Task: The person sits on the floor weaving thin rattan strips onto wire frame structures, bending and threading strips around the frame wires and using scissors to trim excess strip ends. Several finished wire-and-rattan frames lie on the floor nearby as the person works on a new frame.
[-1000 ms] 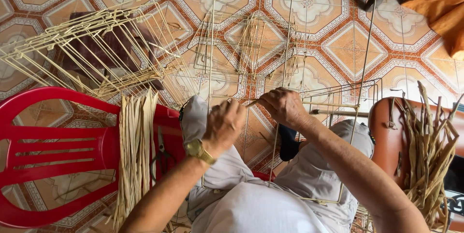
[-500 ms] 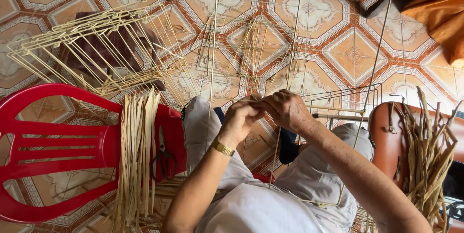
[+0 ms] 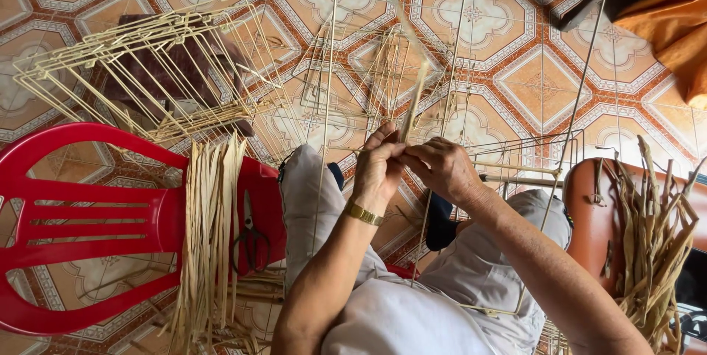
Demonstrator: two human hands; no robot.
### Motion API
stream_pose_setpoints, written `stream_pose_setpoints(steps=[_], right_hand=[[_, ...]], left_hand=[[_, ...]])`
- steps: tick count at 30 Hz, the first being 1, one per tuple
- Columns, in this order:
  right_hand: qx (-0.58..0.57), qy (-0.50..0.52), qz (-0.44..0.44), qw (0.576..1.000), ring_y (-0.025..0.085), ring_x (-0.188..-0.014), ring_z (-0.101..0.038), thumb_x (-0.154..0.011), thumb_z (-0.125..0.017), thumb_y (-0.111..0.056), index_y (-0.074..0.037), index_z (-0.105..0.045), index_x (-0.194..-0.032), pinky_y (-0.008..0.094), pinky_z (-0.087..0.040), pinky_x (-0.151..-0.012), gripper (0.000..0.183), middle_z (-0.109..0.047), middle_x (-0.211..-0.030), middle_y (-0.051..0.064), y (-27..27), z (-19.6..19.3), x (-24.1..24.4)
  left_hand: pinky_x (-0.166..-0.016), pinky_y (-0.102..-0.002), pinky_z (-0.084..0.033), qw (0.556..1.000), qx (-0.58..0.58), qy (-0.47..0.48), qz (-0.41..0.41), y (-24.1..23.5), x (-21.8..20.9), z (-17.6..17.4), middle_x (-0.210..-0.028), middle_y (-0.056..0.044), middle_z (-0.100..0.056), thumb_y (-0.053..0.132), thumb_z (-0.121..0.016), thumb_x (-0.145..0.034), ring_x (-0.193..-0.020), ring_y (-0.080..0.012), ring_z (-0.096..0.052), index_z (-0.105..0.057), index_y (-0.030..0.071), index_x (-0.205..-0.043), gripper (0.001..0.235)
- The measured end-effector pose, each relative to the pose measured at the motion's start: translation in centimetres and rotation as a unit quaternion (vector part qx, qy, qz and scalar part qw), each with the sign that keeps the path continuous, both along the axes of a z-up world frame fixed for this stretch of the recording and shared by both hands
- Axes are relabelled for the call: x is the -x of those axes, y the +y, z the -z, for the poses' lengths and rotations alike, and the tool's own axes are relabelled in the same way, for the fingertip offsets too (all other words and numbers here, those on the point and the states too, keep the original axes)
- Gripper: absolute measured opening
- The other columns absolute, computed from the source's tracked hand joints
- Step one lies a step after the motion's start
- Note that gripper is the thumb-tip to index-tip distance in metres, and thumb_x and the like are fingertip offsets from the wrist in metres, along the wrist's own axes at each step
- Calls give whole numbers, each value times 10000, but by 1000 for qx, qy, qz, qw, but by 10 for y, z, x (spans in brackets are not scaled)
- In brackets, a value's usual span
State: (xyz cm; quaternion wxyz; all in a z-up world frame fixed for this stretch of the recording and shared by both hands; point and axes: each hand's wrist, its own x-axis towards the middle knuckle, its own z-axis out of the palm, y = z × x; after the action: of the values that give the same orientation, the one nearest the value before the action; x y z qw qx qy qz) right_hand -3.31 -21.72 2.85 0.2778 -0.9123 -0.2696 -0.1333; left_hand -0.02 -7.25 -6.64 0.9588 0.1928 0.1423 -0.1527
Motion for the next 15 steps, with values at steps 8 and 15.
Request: stream_pose_setpoints(steps=[8,15], right_hand=[[27,31,24,999,218,-695,-675,-893,-744,-252,-65,-762,-983,378,-559,-618,208,-734,-754,54,4,2,-2],[2,-28,66,997,190,-703,-672,-946,-716,-240,-96,-772,-928,367,-545,-602,156,-741,-792,35,-2,33,-3]], left_hand=[[-787,-265,-516,997,-18,-71,-30,17,7,-15,-931,-33,-682,-64,-647,-837,-837,-151,-618,-652,80,-1180,373],[-686,-245,-554,779,-575,-210,-133,57,54,-18,-980,-58,-724,176,-698,-954,-799,-135,-657,-660,43,-1204,286]])
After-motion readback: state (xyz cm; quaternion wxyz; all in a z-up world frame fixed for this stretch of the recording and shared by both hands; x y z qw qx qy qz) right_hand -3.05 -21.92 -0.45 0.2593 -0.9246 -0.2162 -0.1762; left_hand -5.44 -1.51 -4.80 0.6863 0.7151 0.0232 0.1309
